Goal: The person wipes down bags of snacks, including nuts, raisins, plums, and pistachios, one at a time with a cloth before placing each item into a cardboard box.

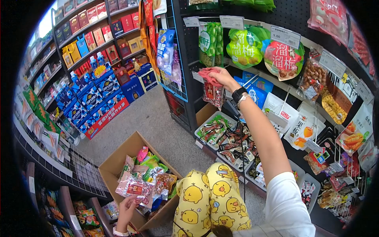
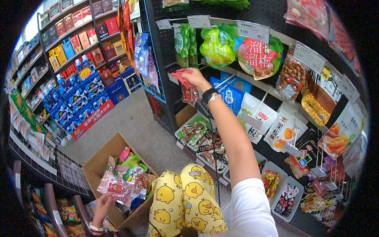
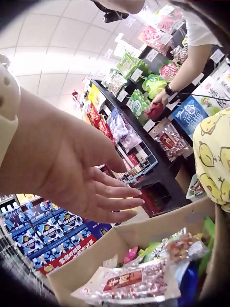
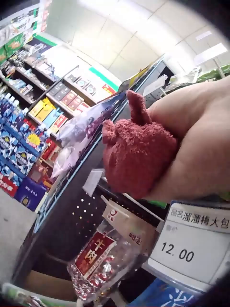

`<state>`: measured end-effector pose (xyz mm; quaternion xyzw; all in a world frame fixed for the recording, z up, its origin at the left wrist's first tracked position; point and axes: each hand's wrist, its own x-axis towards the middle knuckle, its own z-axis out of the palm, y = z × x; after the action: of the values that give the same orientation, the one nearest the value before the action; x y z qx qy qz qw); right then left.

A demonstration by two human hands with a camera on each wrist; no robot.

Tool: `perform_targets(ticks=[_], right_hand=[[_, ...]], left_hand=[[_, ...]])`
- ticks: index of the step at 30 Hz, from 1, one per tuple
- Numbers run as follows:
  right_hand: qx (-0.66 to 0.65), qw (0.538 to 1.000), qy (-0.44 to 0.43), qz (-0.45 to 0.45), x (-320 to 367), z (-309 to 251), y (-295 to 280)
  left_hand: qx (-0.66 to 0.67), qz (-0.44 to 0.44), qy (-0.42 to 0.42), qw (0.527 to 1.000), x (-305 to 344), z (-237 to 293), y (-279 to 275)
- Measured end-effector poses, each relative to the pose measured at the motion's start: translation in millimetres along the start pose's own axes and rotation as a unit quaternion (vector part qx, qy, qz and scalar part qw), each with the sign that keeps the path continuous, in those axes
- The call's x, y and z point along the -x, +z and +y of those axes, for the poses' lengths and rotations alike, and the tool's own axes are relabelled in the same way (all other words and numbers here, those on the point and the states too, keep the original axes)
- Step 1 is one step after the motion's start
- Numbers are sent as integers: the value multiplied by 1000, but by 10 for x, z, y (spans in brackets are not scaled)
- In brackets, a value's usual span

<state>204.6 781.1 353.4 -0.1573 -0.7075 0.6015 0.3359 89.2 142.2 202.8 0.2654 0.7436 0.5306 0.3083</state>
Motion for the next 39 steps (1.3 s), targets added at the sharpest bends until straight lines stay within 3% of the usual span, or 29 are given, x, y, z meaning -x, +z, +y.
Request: perform_targets(ticks=[4, 8, 10, 12, 15, 17, 19, 21, 23, 25, 30, 31, 33, 35, 37, 39], right_hand=[[-73, 997, 11, -23, 184, -197, 77], [-91, 994, 6, -54, 373, -450, 146], [-123, 991, 18, -57, 502, -634, 242], [-134, 988, 29, -66, 544, -699, 279], [-155, 985, 32, -66, 641, -790, 338], [-172, 981, 41, -74, 692, -846, 332], [-202, 975, 47, -77, 746, -944, 389], [-217, 972, 51, -75, 799, -1036, 480], [-230, 969, 56, -66, 848, -1104, 512], [-221, 970, 44, -88, 863, -1104, 486], [-227, 969, 26, -92, 1223, -1015, 683], [-228, 968, 25, -97, 1389, -977, 781], [-250, 962, 38, -105, 1821, -959, 1002], [-242, 958, 81, -128, 2282, -851, 1077], [-258, 945, 89, -179, 2740, -708, 1099], [-233, 936, 173, -198, 3253, -666, 1087]], left_hand=[[5, -8, 19, 1000, -1, 110, 103], [22, -71, 51, 996, -283, 129, 354], [-46, -122, 87, 988, -472, 624, 635], [43, -199, 111, 973, -924, 833, 895], [338, -274, 61, 898, -1647, 1491, 1427], [510, -388, 20, 767, -2332, 1796, 1788], [592, -430, -31, 681, -2888, 2214, 2167], [659, -410, 44, 629, -3395, 2620, 2537], [676, -336, 185, 629, -3676, 2905, 2836], [694, -278, 173, 641, -3569, 3090, 2905], [620, -323, 162, 697, -3267, 2938, 2446], [631, -288, 157, 703, -3120, 2863, 2356], [575, -287, 229, 731, -3001, 2496, 2155], [532, -207, 219, 792, -2315, 2250, 1879], [540, -247, 138, 793, -1862, 1806, 1565], [540, -286, 44, 790, -1453, 1301, 1319]])
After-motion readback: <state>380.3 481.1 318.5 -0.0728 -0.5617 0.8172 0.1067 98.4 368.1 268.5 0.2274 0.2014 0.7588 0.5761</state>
